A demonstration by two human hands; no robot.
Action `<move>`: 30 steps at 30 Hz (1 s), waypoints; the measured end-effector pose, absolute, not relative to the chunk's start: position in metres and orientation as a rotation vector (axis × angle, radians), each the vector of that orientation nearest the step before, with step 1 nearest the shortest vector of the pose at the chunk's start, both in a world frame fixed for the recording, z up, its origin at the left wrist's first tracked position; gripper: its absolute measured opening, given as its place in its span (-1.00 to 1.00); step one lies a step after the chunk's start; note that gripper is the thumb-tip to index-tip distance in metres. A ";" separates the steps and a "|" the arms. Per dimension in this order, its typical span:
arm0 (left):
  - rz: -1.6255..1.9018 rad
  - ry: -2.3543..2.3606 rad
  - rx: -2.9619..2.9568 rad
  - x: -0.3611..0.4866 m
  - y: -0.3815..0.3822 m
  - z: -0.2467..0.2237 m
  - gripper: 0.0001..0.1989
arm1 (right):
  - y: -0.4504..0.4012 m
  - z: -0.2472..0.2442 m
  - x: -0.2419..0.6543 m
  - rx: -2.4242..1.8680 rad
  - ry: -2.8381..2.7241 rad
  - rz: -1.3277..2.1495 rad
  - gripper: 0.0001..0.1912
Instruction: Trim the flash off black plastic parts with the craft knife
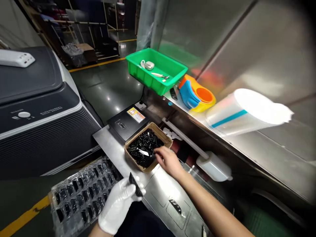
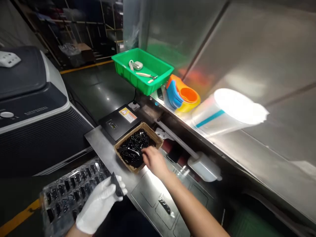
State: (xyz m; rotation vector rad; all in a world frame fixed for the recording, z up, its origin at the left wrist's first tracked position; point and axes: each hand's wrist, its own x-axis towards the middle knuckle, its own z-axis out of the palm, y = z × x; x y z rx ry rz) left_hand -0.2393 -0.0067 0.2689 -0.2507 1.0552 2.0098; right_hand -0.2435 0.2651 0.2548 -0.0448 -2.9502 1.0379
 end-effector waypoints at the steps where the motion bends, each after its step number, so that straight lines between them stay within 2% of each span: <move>1: 2.052 1.084 -0.271 -0.250 -0.007 0.268 -0.76 | 0.266 0.246 -0.264 -0.110 -2.961 1.020 -0.71; 4: 2.130 1.169 -0.339 -0.286 -0.008 0.262 -0.83 | 0.254 0.233 -0.303 -0.208 -2.975 1.041 -0.62; 11: 2.210 1.259 -0.482 -0.356 -0.018 0.237 -0.70 | 0.190 0.238 -0.296 -0.155 -2.966 1.368 -0.72; 15: 2.202 1.356 -0.503 -0.389 -0.021 0.217 -0.76 | 0.187 0.225 -0.282 -0.286 -2.955 1.464 -0.72; 23: 1.912 1.852 -0.377 -0.485 -0.009 0.180 -0.78 | 0.197 0.213 -0.250 -0.543 -2.890 1.564 -0.71; 30: 1.579 2.082 -0.253 -0.528 0.025 0.172 -0.76 | 0.195 0.206 -0.226 -0.652 -2.800 1.630 -0.68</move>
